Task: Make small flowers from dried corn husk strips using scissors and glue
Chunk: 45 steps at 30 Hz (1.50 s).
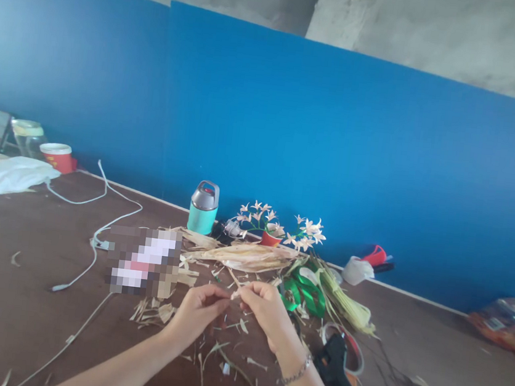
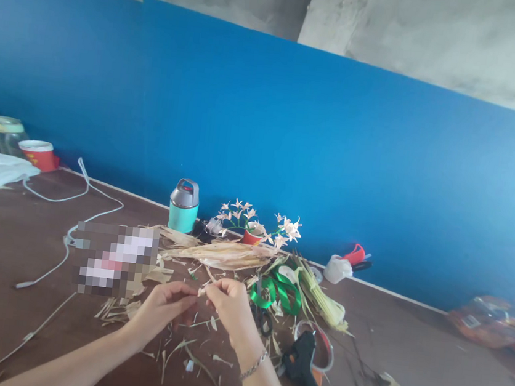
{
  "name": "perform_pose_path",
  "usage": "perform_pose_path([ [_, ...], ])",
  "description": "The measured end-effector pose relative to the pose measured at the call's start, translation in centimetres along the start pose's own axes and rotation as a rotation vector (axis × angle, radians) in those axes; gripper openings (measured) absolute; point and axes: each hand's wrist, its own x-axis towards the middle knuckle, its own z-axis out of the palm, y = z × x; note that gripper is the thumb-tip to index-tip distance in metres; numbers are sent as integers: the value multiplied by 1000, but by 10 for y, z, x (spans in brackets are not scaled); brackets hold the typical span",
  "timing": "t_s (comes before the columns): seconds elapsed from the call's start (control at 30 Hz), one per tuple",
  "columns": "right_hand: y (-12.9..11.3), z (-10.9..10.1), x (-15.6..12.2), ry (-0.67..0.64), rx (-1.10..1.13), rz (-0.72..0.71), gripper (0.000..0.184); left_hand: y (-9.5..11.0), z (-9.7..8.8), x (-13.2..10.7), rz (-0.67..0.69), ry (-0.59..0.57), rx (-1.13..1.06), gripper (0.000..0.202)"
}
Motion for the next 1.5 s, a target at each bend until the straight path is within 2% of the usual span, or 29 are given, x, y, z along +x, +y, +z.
perform_pose_path([
  [0.2, -6, -1, -2, -31, 55, -38, 27, 3, -1, 0, -31, 1, -78, 24],
  [0.57, -2, -1, 0, -5, 54, -22, 22, 11, -1, -3, -105, -44, -241, 33],
  [0.73, -5, 3, -2, -49, 113, -15, 19, 8, -3, -2, -139, -129, -327, 31],
  [0.87, -4, 5, -2, -35, 175, -4, 15, 4, -4, 0, -150, -174, -376, 30],
  [1.1, -1, 4, 0, -27, 151, -9, 10, 7, -5, 0, -220, -162, -489, 28],
  [1.5, -8, 6, -4, 4, 81, -38, 14, 5, -6, 0, -285, -164, -594, 17],
])
